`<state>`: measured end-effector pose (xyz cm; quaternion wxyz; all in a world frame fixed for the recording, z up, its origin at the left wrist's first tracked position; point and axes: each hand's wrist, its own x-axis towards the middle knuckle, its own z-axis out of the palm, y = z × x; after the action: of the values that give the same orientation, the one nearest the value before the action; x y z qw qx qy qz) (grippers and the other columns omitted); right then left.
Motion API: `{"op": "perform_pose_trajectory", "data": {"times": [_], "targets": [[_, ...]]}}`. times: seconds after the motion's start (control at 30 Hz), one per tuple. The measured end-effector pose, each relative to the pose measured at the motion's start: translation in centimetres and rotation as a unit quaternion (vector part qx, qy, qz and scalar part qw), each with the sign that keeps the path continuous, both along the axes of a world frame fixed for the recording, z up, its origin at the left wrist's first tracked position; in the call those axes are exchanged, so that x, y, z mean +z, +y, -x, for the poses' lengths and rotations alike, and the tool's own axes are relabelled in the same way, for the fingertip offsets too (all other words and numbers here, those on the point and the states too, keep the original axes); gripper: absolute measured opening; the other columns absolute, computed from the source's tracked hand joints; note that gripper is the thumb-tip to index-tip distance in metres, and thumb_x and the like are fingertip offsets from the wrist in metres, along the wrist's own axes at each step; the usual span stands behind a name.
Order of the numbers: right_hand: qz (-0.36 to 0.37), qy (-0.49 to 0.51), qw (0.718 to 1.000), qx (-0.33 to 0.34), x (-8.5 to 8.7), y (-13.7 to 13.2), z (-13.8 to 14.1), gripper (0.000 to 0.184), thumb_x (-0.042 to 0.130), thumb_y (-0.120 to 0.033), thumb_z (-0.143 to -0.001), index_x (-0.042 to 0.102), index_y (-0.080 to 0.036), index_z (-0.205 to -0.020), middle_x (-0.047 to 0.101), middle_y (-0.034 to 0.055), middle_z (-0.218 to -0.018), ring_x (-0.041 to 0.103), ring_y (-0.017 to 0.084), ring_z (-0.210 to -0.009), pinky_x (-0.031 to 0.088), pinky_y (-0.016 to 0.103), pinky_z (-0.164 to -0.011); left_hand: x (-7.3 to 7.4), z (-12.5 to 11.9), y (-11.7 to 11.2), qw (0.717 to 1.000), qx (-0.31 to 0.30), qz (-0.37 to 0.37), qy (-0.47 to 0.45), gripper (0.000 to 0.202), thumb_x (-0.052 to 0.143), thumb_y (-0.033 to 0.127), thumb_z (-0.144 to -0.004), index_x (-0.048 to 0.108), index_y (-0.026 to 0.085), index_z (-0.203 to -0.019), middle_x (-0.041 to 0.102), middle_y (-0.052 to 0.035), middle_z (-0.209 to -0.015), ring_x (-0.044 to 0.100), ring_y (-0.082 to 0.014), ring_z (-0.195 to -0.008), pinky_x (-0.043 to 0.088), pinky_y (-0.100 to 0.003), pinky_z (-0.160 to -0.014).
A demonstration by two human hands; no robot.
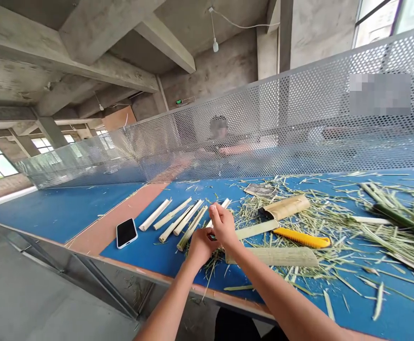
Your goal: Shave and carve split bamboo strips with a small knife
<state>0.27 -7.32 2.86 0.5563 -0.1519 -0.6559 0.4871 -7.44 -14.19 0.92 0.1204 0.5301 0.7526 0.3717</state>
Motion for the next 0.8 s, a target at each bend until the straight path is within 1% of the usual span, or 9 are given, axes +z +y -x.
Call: {"op": "perform_pose_trajectory", "data": {"times": [0.17,0.27,0.4,0.53,0.6,0.67,0.73,0.8], "targets": [[0.007,-0.019,0.999,-0.045,-0.3,-0.3,0.4,0.043,0.039,-0.055,-0.092,0.037,-0.023,-0.063,0.035,-0.0045,-0.055,0.032,0.013,-0.054,0.024,0.027,-0.054,0.2,-0.2,-0.3,1.0,-0.002,-0.018,-0.007,0.007,0.061,0.018,-0.063,0.068,0.017,-0.063,0.071,-0.0047,-0.067,0.065,-0.0197,-0.068,0.043,-0.028,-0.063],[0.02,-0.013,0.997,-0.069,-0.2,-0.6,0.4,0.042,0.04,-0.053,-0.092,0.034,-0.023,-0.064,0.033,-0.0046,-0.057,0.031,0.014,-0.056,0.024,0.027,-0.055,0.1,-0.2,-0.2,1.0,-0.004,-0.025,-0.004,0.008,0.06,0.017,-0.063,0.068,0.017,-0.063,0.071,-0.0048,-0.065,0.065,-0.02,-0.067,0.042,-0.028,-0.062],[0.04,0.002,0.996,-0.074,0.0,-0.7,0.4,0.041,0.042,-0.051,-0.092,0.032,-0.023,-0.064,0.031,-0.0052,-0.058,0.028,0.013,-0.057,0.023,0.027,-0.055,0.0,-0.1,-0.1,1.0,0.005,-0.026,0.006,0.006,0.06,0.016,-0.062,0.066,0.017,-0.061,0.071,-0.0054,-0.066,0.064,-0.0192,-0.065,0.04,-0.027,-0.059],[0.072,0.029,0.993,-0.09,0.3,-1.0,0.3,0.04,0.045,-0.049,-0.091,0.032,-0.023,-0.064,0.032,-0.0056,-0.058,0.028,0.012,-0.056,0.025,0.027,-0.055,0.1,-0.2,0.1,1.0,0.011,-0.01,0.013,0.006,0.06,0.016,-0.063,0.065,0.016,-0.061,0.068,-0.0039,-0.06,0.06,-0.0163,-0.057,0.036,-0.026,-0.054],[0.082,0.048,0.991,-0.098,0.6,-0.9,0.2,0.04,0.046,-0.048,-0.091,0.034,-0.023,-0.063,0.035,-0.005,-0.059,0.031,0.012,-0.057,0.027,0.026,-0.056,0.1,-0.2,0.3,1.0,0.016,-0.003,0.011,0.004,0.062,0.017,-0.063,0.066,0.016,-0.062,0.066,-0.0027,-0.059,0.058,-0.0151,-0.055,0.036,-0.025,-0.054],[0.092,0.073,0.988,-0.098,1.1,-0.4,-0.1,0.04,0.048,-0.049,-0.09,0.035,-0.022,-0.063,0.038,-0.0047,-0.058,0.033,0.011,-0.055,0.028,0.026,-0.054,0.1,-0.3,0.4,1.0,0.019,-0.002,-0.003,0.005,0.066,0.019,-0.062,0.067,0.016,-0.066,0.067,-0.0021,-0.063,0.057,-0.0141,-0.056,0.038,-0.025,-0.056],[0.106,0.11,0.985,-0.077,2.0,0.7,-0.7,0.038,0.048,-0.051,-0.088,0.037,-0.022,-0.066,0.037,-0.0058,-0.055,0.031,0.01,-0.051,0.027,0.025,-0.05,0.2,-0.4,0.4,1.0,0.015,-0.005,-0.016,0.012,0.069,0.022,-0.061,0.068,0.017,-0.071,0.07,-0.0018,-0.071,0.057,-0.0138,-0.058,0.041,-0.025,-0.059],[0.114,0.136,0.983,-0.038,3.2,2.1,-1.6,0.034,0.048,-0.053,-0.087,0.043,-0.022,-0.073,0.035,-0.0074,-0.052,0.029,0.009,-0.047,0.024,0.024,-0.046,0.4,-0.4,0.2,1.0,-0.002,0.002,-0.016,0.02,0.072,0.026,-0.062,0.069,0.019,-0.08,0.071,-0.0015,-0.081,0.056,-0.0137,-0.06,0.043,-0.027,-0.062]]}}
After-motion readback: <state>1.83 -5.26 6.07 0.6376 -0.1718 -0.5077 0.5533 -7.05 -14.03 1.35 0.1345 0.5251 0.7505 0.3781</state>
